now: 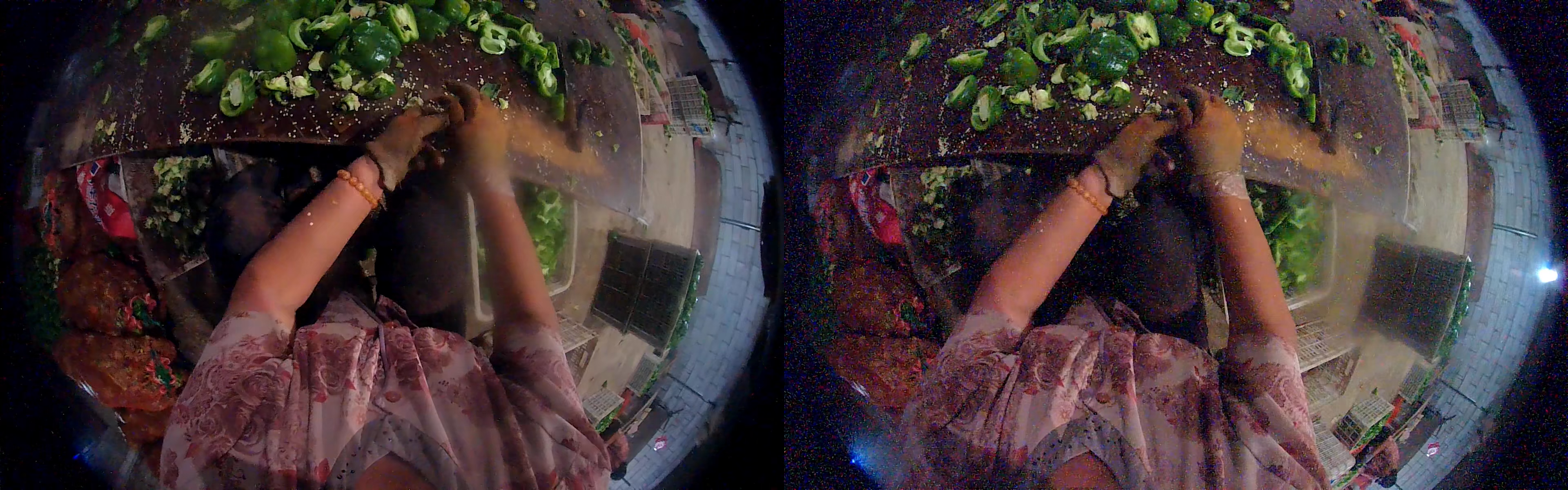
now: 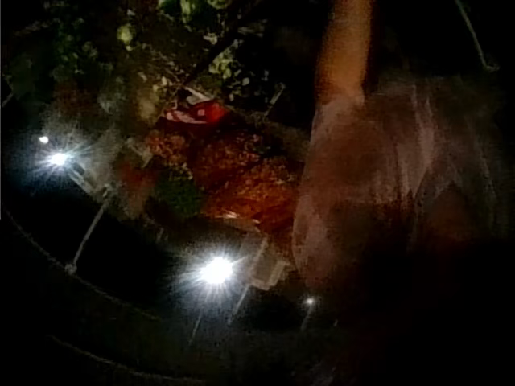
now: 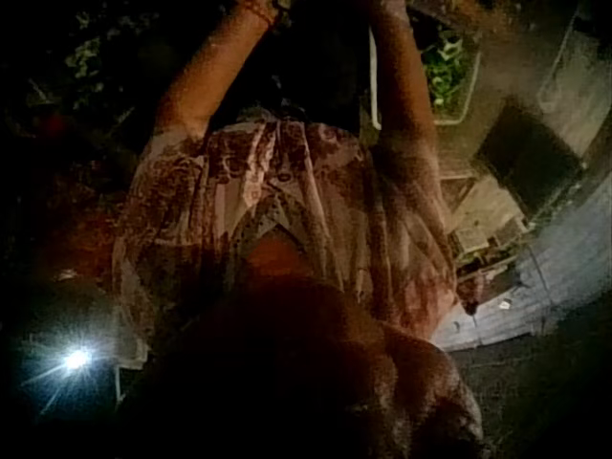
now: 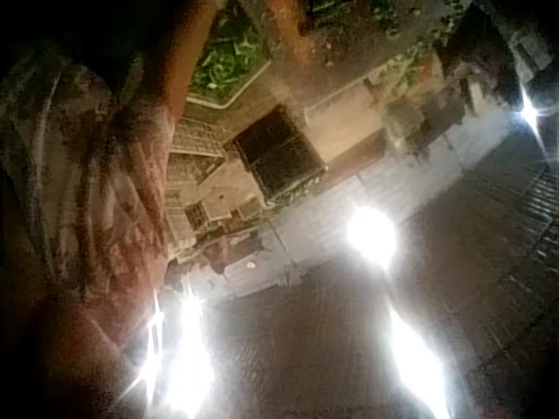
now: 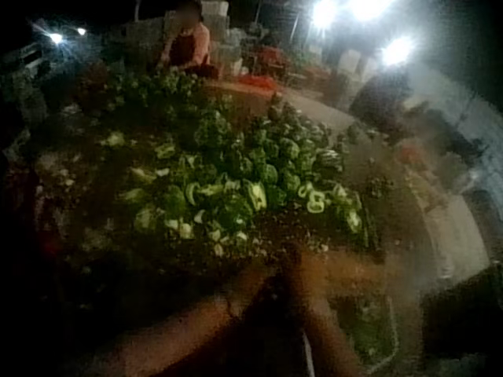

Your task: The person sits on the floor and uses a knife to chop green bell peppers on a wooden board. The chopped pieces are placed into a white plastic container.

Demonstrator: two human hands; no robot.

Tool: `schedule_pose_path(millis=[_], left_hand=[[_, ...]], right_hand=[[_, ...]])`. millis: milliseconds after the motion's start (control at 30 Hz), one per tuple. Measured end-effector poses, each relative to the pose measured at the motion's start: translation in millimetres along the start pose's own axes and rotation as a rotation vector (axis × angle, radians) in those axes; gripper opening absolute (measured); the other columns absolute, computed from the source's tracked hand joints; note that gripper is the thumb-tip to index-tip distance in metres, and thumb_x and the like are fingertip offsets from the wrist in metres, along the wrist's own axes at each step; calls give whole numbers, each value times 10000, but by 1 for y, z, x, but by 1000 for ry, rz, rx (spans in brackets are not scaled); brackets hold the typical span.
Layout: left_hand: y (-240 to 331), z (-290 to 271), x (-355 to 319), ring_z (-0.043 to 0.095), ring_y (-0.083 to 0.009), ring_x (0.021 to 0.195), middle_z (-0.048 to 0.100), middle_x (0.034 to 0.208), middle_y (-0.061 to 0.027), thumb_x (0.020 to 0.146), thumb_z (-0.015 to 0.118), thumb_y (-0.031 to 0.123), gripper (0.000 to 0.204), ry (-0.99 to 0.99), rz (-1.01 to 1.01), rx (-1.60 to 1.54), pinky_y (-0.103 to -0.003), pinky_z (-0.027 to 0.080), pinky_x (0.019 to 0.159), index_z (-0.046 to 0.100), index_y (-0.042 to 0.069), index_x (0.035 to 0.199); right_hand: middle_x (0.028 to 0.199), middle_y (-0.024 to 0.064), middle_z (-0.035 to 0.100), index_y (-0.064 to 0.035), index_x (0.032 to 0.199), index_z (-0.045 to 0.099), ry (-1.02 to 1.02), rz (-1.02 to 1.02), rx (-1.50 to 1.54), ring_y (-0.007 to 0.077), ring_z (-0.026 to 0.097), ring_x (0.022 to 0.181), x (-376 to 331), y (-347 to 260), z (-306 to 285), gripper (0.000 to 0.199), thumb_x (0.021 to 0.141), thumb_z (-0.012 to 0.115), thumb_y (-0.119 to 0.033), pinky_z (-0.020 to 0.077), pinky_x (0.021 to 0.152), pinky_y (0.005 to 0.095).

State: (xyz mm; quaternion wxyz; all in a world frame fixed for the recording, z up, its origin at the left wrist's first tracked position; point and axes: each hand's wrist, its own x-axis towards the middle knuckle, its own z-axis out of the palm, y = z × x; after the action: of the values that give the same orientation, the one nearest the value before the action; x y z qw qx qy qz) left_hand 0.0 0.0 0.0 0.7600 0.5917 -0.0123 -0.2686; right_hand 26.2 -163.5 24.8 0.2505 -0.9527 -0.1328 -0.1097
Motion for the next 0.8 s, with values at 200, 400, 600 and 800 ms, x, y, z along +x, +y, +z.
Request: schedule_pose_path(millis=[200, 400, 600, 800], left_hand=[[-11, -8, -1, 560, -390, 1178, 597, 1225, -189, 786, 634, 106, 399, 65, 350, 478, -444, 469, 1010, 606, 34, 1177], [-2, 4, -8, 582, -374, 1126, 621, 1167, -192, 763, 588, 69, 401, 106, 210, 498, -435, 489, 943, 609, 25, 1162], [-42, 6, 36, 600, -356, 1108, 631, 1163, -180, 793, 579, 93, 395, 252, 314, 164, -398, 490, 929, 599, 42, 1183], [-45, -16, 46, 555, -365, 1202, 603, 1236, -196, 747, 622, 59, 540, 136, 271, 602, -405, 462, 1018, 547, 27, 1280]], right_hand=[[1019, 184, 679, -153, 1191, 656, 48, -129, -137, 394, 653, 893, 3, -23, -3, 371, 897, 634, -378, 536, 765, 486], [981, 184, 687, -142, 1147, 680, 125, -118, -142, 396, 653, 886, 3, -6, 19, 336, 908, 615, -370, 528, 776, 487], [983, 174, 702, -120, 1110, 692, 124, 68, 47, 386, 660, 899, 13, -3, 25, 329, 919, 602, -372, 525, 800, 484], [1000, 170, 706, -103, 1100, 699, 65, -56, -123, 372, 661, 925, 15, -11, 18, 352, 910, 608, -385, 514, 834, 476]])
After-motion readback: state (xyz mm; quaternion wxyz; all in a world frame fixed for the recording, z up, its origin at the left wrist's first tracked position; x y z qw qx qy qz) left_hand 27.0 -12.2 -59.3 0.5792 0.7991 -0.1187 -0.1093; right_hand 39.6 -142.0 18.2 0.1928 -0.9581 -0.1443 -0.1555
